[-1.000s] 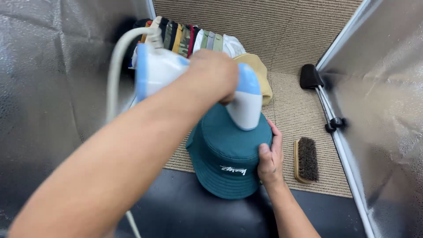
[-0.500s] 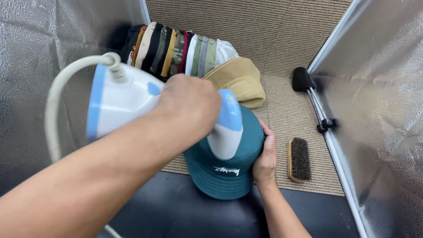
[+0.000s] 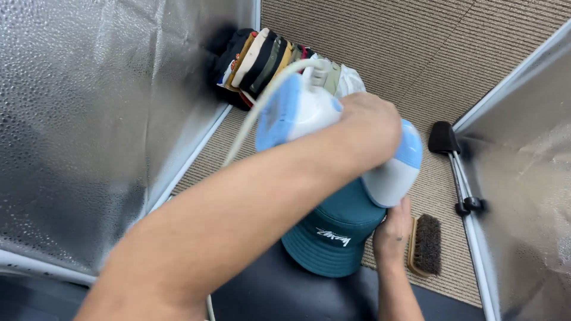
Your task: Brushing a bucket hat with a wooden brush and then using a handheld steamer to treat the fabric.
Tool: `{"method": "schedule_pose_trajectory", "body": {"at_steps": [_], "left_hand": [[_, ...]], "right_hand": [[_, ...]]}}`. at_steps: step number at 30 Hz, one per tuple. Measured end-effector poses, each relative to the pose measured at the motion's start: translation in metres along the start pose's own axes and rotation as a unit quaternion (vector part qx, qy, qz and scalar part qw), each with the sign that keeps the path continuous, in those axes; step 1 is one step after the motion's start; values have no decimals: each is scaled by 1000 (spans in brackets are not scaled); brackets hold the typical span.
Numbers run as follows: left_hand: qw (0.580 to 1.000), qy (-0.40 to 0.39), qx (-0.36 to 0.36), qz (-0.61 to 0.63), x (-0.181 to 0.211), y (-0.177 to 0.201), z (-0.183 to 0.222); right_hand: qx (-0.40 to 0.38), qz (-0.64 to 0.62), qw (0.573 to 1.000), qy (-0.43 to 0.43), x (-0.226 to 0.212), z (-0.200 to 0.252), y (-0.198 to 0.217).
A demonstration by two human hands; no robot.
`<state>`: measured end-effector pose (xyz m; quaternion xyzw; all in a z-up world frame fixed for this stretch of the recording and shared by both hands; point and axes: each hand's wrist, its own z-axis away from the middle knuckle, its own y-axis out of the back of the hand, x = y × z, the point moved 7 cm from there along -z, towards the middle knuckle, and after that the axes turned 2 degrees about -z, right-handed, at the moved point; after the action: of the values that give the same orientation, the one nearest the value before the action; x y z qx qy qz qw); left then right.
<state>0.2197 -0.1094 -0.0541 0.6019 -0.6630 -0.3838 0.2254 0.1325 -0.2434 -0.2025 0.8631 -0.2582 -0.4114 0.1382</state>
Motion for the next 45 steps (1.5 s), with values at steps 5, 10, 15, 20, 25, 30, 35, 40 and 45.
{"method": "schedule_pose_trajectory", "body": {"at_steps": [5, 10, 15, 20, 25, 30, 35, 40, 45], "left_hand": [[909, 78, -408, -40, -94, 90, 91], [895, 157, -416, 44, -138, 100, 177], [838, 301, -399, 217, -140, 90, 240], [748, 387, -316, 438, -112, 42, 301], [460, 582, -221, 634, -68, 40, 336], [409, 598, -257, 640, -52, 43, 351], [389, 632, -203, 639, -60, 26, 342], [403, 622, -187, 645, -72, 28, 330], [389, 640, -238, 618, -38, 40, 357]], "right_hand": [[-78, -35, 979, -184, -23, -22, 19], [-233, -25, 954, -189, -93, -69, 2], [-399, 151, 880, -209, -117, -86, -34], [-386, 140, 894, -179, -110, -85, -32], [-396, 149, 885, -191, -111, -84, -32], [-388, 130, 894, -184, -112, -84, -33], [-394, 131, 891, -186, -122, -83, -31], [-376, 121, 899, -188, -119, -87, -33], [-387, 137, 898, -159, -112, -86, -36]]}}
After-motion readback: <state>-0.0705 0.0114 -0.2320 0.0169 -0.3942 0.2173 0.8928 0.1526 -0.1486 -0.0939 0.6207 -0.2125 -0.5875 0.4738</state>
